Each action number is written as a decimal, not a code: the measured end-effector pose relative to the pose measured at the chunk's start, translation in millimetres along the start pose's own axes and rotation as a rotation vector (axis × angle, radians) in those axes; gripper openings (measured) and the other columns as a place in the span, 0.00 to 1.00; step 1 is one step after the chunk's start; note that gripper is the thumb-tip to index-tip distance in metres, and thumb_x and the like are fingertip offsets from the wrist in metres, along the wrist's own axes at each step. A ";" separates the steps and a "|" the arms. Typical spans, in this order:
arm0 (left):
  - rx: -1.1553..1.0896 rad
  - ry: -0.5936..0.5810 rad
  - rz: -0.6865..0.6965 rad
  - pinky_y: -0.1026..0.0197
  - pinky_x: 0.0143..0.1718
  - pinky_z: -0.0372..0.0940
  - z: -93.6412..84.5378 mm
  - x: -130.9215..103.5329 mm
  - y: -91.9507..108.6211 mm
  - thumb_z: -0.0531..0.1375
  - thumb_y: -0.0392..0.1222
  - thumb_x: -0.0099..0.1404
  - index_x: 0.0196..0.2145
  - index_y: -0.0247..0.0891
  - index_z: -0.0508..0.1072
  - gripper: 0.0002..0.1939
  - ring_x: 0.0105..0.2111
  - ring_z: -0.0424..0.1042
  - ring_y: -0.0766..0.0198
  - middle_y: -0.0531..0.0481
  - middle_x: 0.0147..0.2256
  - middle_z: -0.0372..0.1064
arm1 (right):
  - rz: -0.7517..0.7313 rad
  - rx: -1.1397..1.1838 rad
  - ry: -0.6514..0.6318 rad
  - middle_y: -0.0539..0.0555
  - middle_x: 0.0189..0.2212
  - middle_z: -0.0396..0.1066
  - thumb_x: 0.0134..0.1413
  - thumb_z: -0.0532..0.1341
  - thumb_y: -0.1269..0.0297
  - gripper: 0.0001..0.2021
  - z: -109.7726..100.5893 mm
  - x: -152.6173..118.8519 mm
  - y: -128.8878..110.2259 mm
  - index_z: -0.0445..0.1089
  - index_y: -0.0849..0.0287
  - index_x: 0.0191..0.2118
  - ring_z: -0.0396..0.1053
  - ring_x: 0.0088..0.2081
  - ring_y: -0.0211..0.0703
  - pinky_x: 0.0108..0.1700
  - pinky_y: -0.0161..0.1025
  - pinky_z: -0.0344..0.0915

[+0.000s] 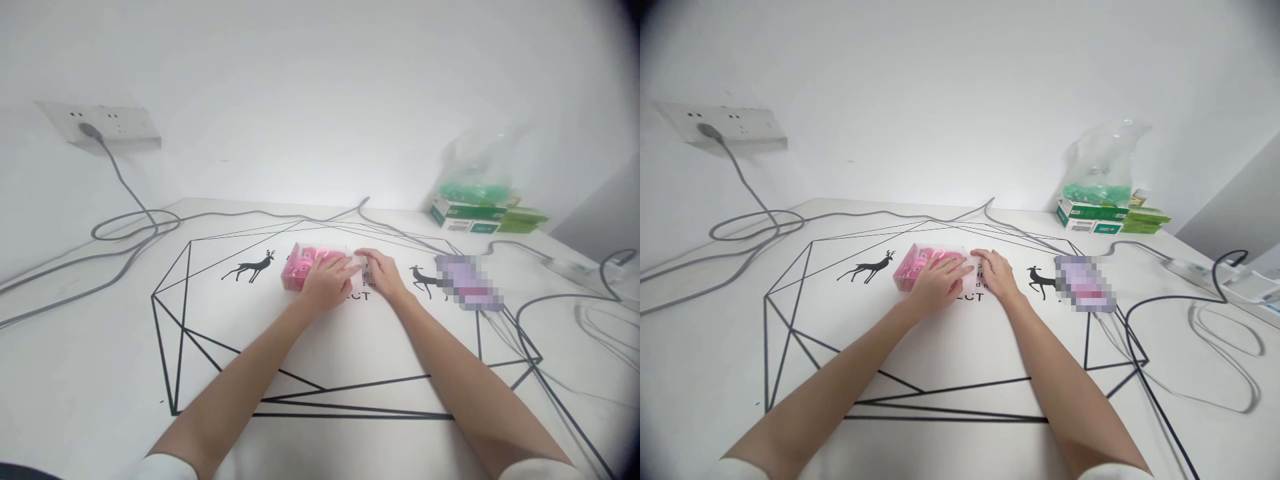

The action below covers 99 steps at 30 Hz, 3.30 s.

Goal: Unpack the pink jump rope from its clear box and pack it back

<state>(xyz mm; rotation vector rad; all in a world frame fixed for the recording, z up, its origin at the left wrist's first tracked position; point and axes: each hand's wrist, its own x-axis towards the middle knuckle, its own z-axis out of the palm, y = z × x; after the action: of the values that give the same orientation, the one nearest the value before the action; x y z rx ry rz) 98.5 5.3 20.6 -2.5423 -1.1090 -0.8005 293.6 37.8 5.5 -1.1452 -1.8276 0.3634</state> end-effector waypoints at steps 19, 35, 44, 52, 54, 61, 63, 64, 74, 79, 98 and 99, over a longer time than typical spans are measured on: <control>0.052 0.103 0.041 0.46 0.62 0.58 7.1 -2.8 -7.5 0.54 0.37 0.66 0.40 0.41 0.76 0.11 0.51 0.72 0.57 0.46 0.52 0.73 | -0.306 -0.432 -0.226 0.54 0.59 0.68 0.61 0.55 0.63 0.18 3.4 -1.3 3.4 0.72 0.52 0.55 0.56 0.65 0.58 0.67 0.61 0.47; 0.151 0.052 0.070 0.46 0.56 0.61 7.0 -1.9 -3.8 0.54 0.36 0.66 0.32 0.41 0.76 0.11 0.48 0.71 0.55 0.45 0.51 0.72 | 0.143 0.193 0.084 0.54 0.55 0.71 0.59 0.55 0.61 0.16 11.3 2.4 -3.3 0.73 0.53 0.50 0.74 0.48 0.46 0.51 0.45 0.71; 0.063 -0.026 0.089 0.43 0.61 0.54 -2.4 2.4 -8.5 0.51 0.39 0.69 0.36 0.40 0.75 0.12 0.50 0.70 0.56 0.43 0.51 0.71 | 0.364 0.633 0.165 0.54 0.55 0.70 0.51 0.62 0.57 0.19 20.2 5.4 -22.1 0.72 0.53 0.49 0.73 0.47 0.44 0.49 0.43 0.72; -0.092 -0.106 0.095 0.50 0.57 0.59 -19.9 8.2 -13.2 0.50 0.41 0.70 0.41 0.41 0.74 0.13 0.45 0.72 0.59 0.49 0.45 0.75 | 0.589 0.889 0.255 0.54 0.56 0.69 0.52 0.61 0.59 0.15 32.6 9.5 -32.2 0.71 0.51 0.47 0.73 0.52 0.46 0.53 0.45 0.71; -0.126 -0.174 0.102 0.51 0.57 0.59 -26.9 9.4 -17.9 0.51 0.41 0.69 0.45 0.43 0.73 0.13 0.45 0.72 0.60 0.52 0.45 0.75 | 0.583 0.887 0.229 0.54 0.56 0.70 0.54 0.61 0.56 0.18 37.0 8.7 -33.6 0.70 0.51 0.50 0.71 0.54 0.47 0.56 0.46 0.69; 0.033 -0.263 -0.212 0.41 0.61 0.54 -40.7 1.0 -53.9 0.46 0.53 0.72 0.55 0.44 0.72 0.23 0.61 0.60 0.47 0.44 0.61 0.62 | 0.324 0.418 -0.073 0.54 0.68 0.51 0.60 0.55 0.47 0.30 41.0 -4.2 -51.9 0.61 0.55 0.64 0.47 0.69 0.47 0.70 0.49 0.42; 0.009 -0.330 -0.288 0.41 0.60 0.55 -41.6 -2.2 -62.4 0.45 0.56 0.72 0.59 0.48 0.68 0.25 0.64 0.56 0.45 0.46 0.64 0.57 | 0.255 0.329 -0.158 0.53 0.71 0.42 0.62 0.53 0.46 0.32 40.1 -7.4 -57.7 0.57 0.54 0.67 0.41 0.71 0.47 0.70 0.49 0.40; -0.019 -0.360 -0.301 0.41 0.60 0.55 -41.6 -3.3 -65.4 0.44 0.56 0.72 0.60 0.50 0.66 0.25 0.64 0.55 0.45 0.47 0.64 0.57 | 0.234 0.295 -0.192 0.53 0.72 0.38 0.62 0.53 0.45 0.33 39.8 -8.6 -60.1 0.55 0.54 0.67 0.39 0.71 0.47 0.70 0.50 0.40; -0.184 -0.479 -0.344 0.38 0.65 0.45 -41.2 -4.5 -72.3 0.42 0.59 0.72 0.64 0.49 0.60 0.28 0.68 0.43 0.46 0.46 0.64 0.56 | 0.098 0.063 -0.403 0.51 0.72 0.24 0.54 0.63 0.44 0.40 33.9 -7.0 -54.6 0.49 0.45 0.69 0.27 0.71 0.59 0.68 0.58 0.44; -0.097 -0.520 -0.399 0.29 0.61 0.44 -38.9 -2.4 -57.0 0.43 0.57 0.72 0.67 0.41 0.54 0.31 0.68 0.41 0.36 0.33 0.67 0.49 | -0.050 -0.087 -0.555 0.50 0.72 0.37 0.56 0.64 0.52 0.33 15.5 2.1 -49.3 0.58 0.44 0.66 0.30 0.71 0.59 0.66 0.57 0.51; -0.168 -0.415 -0.403 0.46 0.54 0.61 -59.9 -9.0 -87.1 0.51 0.58 0.68 0.54 0.51 0.73 0.22 0.54 0.63 0.48 0.44 0.51 0.65 | -0.154 -0.353 -0.479 0.48 0.63 0.63 0.54 0.63 0.59 0.19 -13.8 12.1 -45.1 0.73 0.45 0.53 0.70 0.55 0.56 0.55 0.50 0.67; -0.149 -0.415 -0.404 0.46 0.53 0.62 -60.0 -7.9 -86.1 0.51 0.57 0.68 0.54 0.51 0.73 0.22 0.51 0.64 0.49 0.44 0.49 0.65 | -0.138 -0.380 -0.463 0.49 0.62 0.63 0.54 0.62 0.62 0.19 -13.3 12.0 -45.6 0.73 0.45 0.53 0.70 0.55 0.56 0.55 0.51 0.67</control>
<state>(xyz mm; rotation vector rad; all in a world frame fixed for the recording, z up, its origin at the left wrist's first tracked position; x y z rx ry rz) 7.8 33.1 66.0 -2.7226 -1.7955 -0.4537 277.4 21.0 48.6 -1.2502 -2.4467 0.2151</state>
